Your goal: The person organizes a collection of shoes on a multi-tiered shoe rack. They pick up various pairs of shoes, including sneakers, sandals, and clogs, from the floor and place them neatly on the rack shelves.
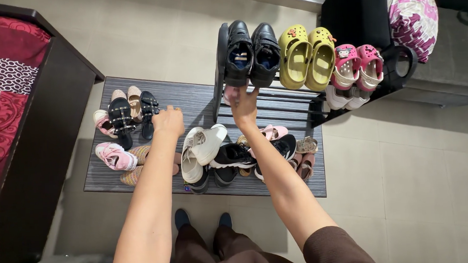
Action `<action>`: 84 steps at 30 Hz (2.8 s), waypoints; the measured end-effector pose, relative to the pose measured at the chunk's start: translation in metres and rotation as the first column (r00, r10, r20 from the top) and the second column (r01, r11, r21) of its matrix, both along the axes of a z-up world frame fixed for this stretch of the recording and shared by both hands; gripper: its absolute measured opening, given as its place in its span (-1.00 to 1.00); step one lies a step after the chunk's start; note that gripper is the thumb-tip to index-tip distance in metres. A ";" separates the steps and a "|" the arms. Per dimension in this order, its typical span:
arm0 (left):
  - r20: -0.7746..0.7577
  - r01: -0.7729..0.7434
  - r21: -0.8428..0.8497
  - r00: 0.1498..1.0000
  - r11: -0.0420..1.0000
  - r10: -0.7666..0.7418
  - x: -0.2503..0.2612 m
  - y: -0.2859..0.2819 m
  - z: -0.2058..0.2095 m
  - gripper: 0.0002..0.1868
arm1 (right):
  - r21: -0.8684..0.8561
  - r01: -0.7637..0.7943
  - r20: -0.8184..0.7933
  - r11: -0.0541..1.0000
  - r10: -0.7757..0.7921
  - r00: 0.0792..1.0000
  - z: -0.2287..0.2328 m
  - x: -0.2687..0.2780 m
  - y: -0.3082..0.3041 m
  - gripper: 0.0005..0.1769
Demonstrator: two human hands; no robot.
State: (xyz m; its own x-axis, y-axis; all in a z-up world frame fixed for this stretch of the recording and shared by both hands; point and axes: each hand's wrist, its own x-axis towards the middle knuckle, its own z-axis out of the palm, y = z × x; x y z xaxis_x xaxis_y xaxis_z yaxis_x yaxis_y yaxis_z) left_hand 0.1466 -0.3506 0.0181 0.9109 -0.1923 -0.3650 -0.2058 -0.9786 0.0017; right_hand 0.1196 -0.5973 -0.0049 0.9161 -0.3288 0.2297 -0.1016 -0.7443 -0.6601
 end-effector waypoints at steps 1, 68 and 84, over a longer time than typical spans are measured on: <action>-0.004 -0.007 0.003 1.000 1.000 0.007 -0.001 0.002 0.000 -0.58 | 0.006 0.013 0.016 1.000 -0.013 1.000 -0.003 0.004 0.000 -0.27; -0.230 -0.475 -0.025 0.859 0.879 0.458 -0.091 0.458 -0.176 -0.68 | -0.328 -0.924 -0.670 0.196 0.641 0.374 -0.266 -0.006 0.461 -0.54; -0.213 -0.478 -0.050 0.863 0.877 0.459 -0.076 0.462 -0.169 -0.70 | -0.442 -0.888 -0.529 0.127 0.762 0.372 -0.297 0.005 0.449 -0.72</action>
State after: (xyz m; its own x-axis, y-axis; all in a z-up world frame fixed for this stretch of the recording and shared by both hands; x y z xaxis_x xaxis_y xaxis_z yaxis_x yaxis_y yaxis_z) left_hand 0.0704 0.1118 -0.1505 0.8181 0.1963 -0.5405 0.2906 -0.9522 0.0940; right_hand 0.1245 -0.1479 -0.3022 0.5710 0.8025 -0.1732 0.8013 -0.5907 -0.0951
